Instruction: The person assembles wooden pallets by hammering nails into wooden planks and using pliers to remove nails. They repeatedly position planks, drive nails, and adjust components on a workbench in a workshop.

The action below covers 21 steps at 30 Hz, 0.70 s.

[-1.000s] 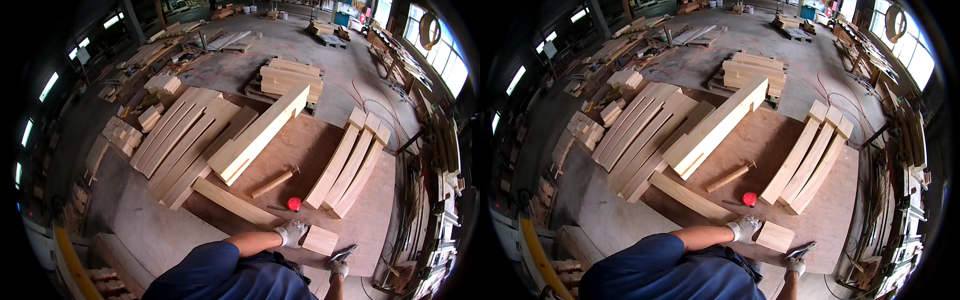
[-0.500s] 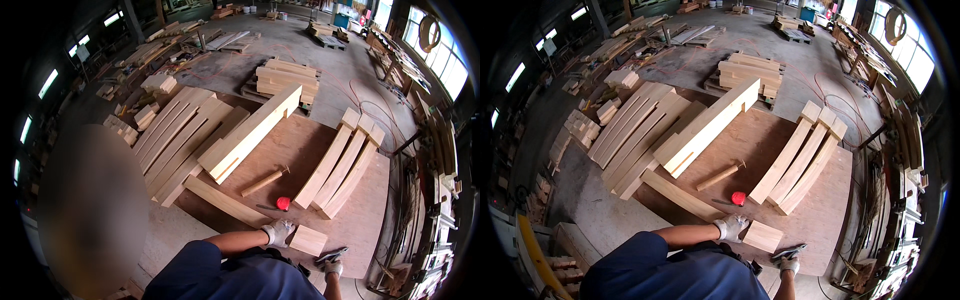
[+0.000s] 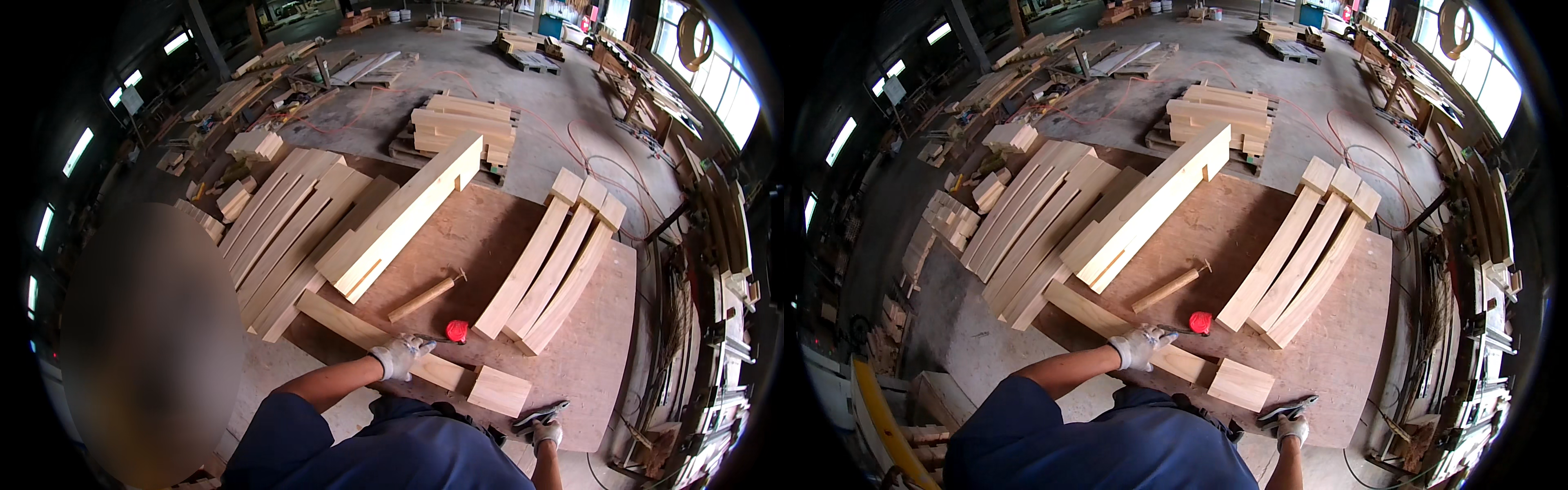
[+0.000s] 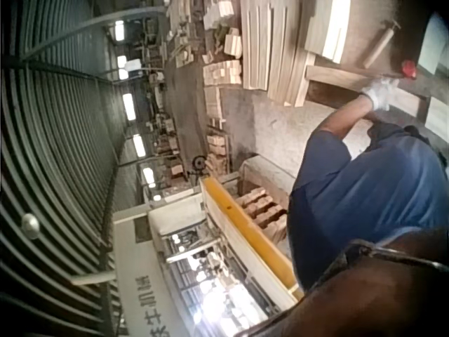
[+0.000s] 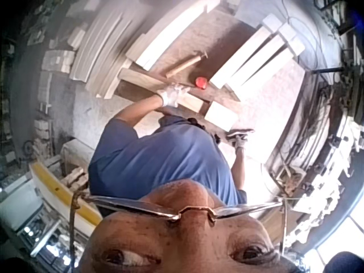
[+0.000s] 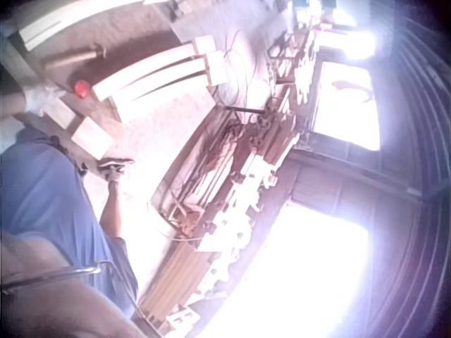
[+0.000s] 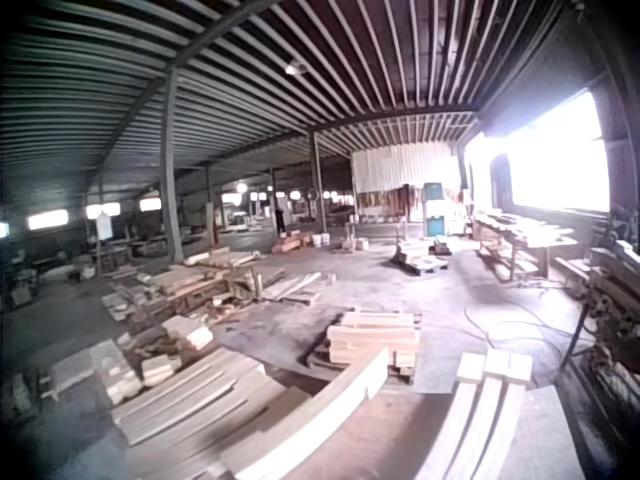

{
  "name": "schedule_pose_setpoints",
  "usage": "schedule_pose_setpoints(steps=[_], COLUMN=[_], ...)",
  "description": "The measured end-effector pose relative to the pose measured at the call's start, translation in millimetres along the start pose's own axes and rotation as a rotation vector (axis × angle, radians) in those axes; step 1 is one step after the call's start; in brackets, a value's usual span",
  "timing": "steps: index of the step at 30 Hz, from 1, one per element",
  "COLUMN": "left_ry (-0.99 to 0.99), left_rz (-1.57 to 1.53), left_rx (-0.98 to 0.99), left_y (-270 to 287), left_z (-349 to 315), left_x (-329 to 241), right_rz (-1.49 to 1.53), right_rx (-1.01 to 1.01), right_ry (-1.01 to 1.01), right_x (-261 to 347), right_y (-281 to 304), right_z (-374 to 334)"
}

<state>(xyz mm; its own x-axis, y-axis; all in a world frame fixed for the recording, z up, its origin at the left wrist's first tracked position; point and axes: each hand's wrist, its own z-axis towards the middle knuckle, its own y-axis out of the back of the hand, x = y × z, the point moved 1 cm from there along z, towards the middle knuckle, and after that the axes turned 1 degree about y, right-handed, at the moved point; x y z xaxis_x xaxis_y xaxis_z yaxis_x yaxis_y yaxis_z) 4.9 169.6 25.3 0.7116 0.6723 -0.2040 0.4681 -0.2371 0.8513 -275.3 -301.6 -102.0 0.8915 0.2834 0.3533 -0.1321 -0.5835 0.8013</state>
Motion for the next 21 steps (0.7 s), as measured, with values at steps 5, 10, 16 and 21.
schedule_pose_setpoints(steps=[5, 10, 16, 21], left_ry=[-0.029, -0.004, -0.005, 0.079], left_rz=[0.046, 0.002, -0.067, -0.230], left_rx=[-0.035, 0.066, -0.021, -0.024], left_y=[7.1, -2.0, -2.4, -1.0], left_z=[-7.1, -1.7, -5.1, -21.0], left_x=[5.6, 19.5, 2.9, -6.0], right_rz=[0.018, 0.032, -0.053, -0.051], right_rx=[-0.012, 0.037, 0.074, 0.014], right_ry=[-0.005, -0.013, -0.028, -0.083], right_x=[-14.4, 47.2, 31.9, 40.6], right_y=[-8.6, 21.6, 22.8, 31.1], right_z=[7.7, -41.6, -24.5, -39.1])
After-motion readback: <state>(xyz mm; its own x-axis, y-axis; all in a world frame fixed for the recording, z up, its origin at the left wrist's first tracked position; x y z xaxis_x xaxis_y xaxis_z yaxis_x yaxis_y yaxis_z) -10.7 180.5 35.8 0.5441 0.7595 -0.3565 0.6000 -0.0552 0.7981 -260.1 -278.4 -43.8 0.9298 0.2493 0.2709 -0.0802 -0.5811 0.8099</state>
